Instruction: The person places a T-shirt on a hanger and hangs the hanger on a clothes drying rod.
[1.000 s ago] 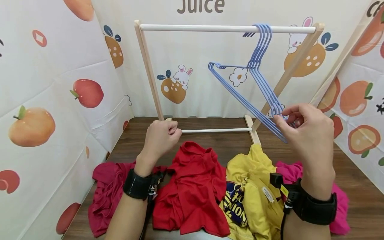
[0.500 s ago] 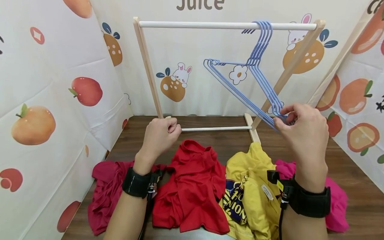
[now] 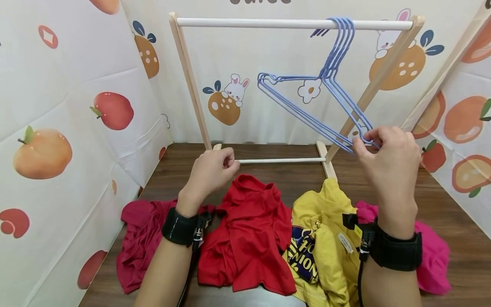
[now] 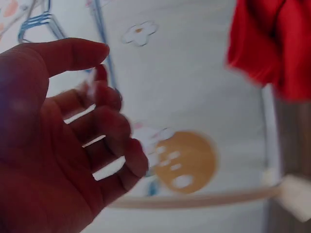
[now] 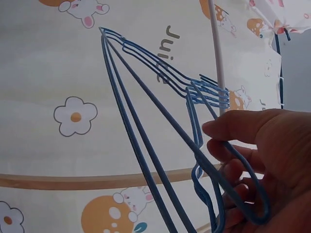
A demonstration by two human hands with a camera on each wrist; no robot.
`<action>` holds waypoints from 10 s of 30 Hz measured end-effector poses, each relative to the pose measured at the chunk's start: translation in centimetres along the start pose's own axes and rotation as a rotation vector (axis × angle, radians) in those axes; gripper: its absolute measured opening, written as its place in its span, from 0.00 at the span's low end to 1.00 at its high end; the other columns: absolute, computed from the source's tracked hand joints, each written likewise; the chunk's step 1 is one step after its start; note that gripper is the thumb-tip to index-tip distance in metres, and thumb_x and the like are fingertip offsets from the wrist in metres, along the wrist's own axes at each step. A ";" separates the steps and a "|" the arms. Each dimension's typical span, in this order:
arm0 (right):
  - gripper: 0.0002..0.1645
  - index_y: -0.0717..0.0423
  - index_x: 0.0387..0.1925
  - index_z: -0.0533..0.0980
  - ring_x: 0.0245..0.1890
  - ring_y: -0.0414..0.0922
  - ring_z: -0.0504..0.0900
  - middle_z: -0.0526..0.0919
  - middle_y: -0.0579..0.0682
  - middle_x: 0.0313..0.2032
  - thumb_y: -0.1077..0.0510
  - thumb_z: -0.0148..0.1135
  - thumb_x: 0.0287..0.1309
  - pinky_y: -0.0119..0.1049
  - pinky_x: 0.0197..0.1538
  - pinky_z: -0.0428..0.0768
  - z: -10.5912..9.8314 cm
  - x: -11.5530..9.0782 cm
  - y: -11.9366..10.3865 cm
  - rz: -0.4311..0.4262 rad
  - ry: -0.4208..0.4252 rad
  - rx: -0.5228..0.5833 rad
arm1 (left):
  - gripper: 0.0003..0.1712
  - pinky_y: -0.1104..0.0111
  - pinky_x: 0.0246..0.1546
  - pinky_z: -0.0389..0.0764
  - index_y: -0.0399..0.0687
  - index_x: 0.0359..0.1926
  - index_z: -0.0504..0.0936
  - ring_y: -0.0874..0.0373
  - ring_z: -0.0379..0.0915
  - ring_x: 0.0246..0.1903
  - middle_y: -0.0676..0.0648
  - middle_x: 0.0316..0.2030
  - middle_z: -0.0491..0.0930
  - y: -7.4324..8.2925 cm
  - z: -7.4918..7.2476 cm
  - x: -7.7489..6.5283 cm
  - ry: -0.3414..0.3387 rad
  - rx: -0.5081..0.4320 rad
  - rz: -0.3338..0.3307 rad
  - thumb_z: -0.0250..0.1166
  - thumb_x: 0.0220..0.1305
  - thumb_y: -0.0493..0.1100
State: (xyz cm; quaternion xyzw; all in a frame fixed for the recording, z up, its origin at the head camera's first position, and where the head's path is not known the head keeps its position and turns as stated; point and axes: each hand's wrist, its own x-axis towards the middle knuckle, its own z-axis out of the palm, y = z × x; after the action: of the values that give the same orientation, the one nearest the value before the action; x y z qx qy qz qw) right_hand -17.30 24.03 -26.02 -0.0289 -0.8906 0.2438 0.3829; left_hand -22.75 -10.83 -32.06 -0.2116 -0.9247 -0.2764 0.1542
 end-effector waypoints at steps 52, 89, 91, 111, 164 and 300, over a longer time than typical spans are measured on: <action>0.06 0.81 0.35 0.78 0.24 0.33 0.88 0.90 0.41 0.33 0.83 0.63 0.53 0.23 0.29 0.82 -3.5 -1.2 0.7 -0.302 -0.126 0.738 | 0.13 0.68 0.25 0.67 0.44 0.39 0.83 0.56 0.67 0.23 0.46 0.26 0.75 -0.3 -0.3 0.7 0.329 -0.450 -0.319 0.51 0.69 0.36; 0.17 0.65 0.36 0.86 0.18 0.24 0.72 0.79 0.19 0.30 0.81 0.73 0.42 0.15 0.30 0.72 -5.7 -1.5 1.0 -0.451 -0.152 0.298 | 0.09 0.73 0.29 0.80 0.45 0.46 0.83 0.52 0.76 0.29 0.43 0.37 0.81 -2.3 -1.7 0.3 0.267 -0.465 -0.366 0.63 0.69 0.43; 0.17 0.65 0.36 0.86 0.19 0.24 0.73 0.79 0.20 0.31 0.81 0.73 0.42 0.15 0.30 0.73 -5.6 -1.5 0.7 -0.457 -0.165 0.301 | 0.09 0.71 0.30 0.80 0.45 0.46 0.84 0.52 0.76 0.30 0.43 0.37 0.81 -2.1 -1.7 0.3 0.262 -0.449 -0.332 0.63 0.69 0.43; 0.06 0.60 0.33 0.87 0.17 0.26 0.68 0.79 0.40 0.19 0.60 0.73 0.58 0.17 0.25 0.69 -4.2 -1.4 0.2 -0.569 -0.132 0.332 | 0.06 0.65 0.29 0.78 0.46 0.44 0.84 0.52 0.75 0.31 0.45 0.33 0.80 0.8 -2.4 -0.4 0.226 -0.371 -0.164 0.64 0.69 0.40; 0.32 0.57 0.29 0.84 0.19 0.27 0.59 0.71 0.40 0.18 0.35 0.55 0.71 0.19 0.27 0.58 -3.1 -1.9 -2.2 -0.704 -0.085 0.300 | 0.14 0.59 0.39 0.83 0.44 0.51 0.85 0.59 0.75 0.40 0.47 0.41 0.80 2.9 -2.0 -0.9 0.305 -0.451 0.270 0.63 0.66 0.33; 0.19 0.56 0.42 0.86 0.33 0.21 0.84 0.89 0.53 0.32 0.73 0.76 0.47 0.15 0.43 0.78 -5.6 -3.4 -0.8 -0.565 -0.196 0.307 | 0.11 0.68 0.37 0.71 0.45 0.47 0.90 0.55 0.76 0.37 0.45 0.35 0.81 0.0 -4.7 -1.0 0.379 -0.243 0.301 0.64 0.69 0.34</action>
State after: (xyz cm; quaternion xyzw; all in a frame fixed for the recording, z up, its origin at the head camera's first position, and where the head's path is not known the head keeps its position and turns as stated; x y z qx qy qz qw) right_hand -10.94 24.79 -24.60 0.3007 -0.8490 0.2608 0.3476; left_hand -21.13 -13.81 -28.70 -0.3081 -0.7975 -0.3939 0.3375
